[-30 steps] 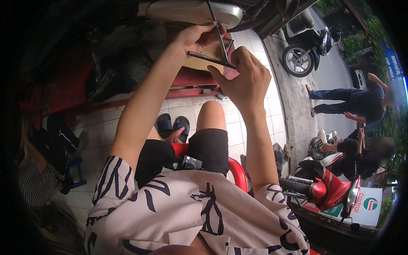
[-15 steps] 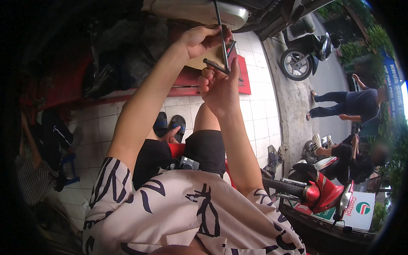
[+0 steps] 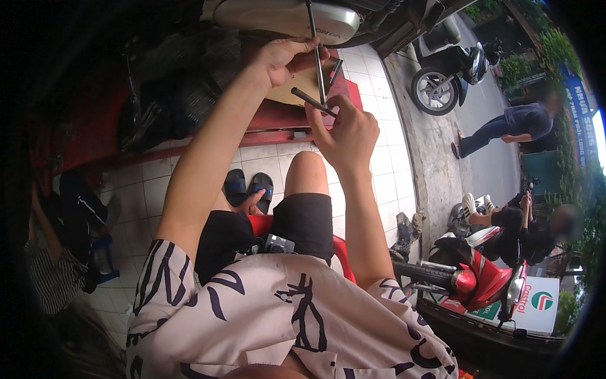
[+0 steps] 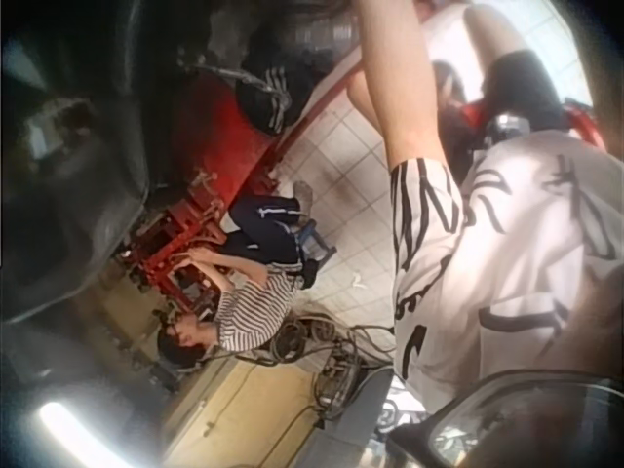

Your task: The person uses a T-handle wrench to tighten bolts on the underside of a motorcycle. They repeatedly position the wrench, turn it, and adjust their grip while working on the vehicle's lower frame.

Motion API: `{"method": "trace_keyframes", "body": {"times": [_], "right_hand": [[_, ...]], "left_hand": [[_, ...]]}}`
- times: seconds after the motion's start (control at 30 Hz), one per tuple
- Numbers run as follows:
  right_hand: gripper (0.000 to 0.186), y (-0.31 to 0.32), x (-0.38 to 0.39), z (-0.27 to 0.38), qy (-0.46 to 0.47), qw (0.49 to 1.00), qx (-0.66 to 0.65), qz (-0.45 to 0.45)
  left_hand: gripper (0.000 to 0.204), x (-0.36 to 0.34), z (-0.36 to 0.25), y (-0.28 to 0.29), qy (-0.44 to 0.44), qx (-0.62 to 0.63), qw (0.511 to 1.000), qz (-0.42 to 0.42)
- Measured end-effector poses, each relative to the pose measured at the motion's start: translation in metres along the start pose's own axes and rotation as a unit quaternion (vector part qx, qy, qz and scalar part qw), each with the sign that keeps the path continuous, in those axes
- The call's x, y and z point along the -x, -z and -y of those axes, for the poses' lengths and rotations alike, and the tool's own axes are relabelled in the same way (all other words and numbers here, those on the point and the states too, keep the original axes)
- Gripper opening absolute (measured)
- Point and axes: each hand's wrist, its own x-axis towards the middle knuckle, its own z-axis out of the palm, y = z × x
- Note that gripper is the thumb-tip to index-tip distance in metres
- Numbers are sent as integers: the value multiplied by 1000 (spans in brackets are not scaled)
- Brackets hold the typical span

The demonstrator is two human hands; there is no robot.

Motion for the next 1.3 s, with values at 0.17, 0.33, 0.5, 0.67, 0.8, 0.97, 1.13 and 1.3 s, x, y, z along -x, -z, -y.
{"method": "trace_keyframes", "body": {"times": [0.17, 0.33, 0.5, 0.67, 0.8, 0.97, 1.13, 1.3], "right_hand": [[38, -16, -13, 9, -169, 835, -501, 153], [38, -38, -9, 10, -160, 45, -977, 131], [52, -33, 11, 9, -170, 401, -866, 246], [37, 11, 35, 18, 104, 931, -315, 154], [64, 46, 22, 25, 119, 988, -74, 62], [65, 73, -3, 8, 112, 990, 87, -20], [60, 59, 12, -12, 33, 989, 136, 37], [32, 9, 13, -6, -16, 984, 68, 162]], "left_hand": [[21, 1, 1, -1, -15, -33, 999, -33], [21, 0, 12, -1, 20, 72, 988, 132], [23, -2, 13, 3, 31, 75, 991, 109], [20, -1, 11, 4, 13, 39, 995, 93], [20, 3, 10, 2, 18, 5, 997, 72], [21, 4, 1, -2, 4, -28, 998, 54], [20, 3, -2, -8, 7, -29, 999, 34], [19, 6, 3, -7, 3, -32, 999, -22]]}}
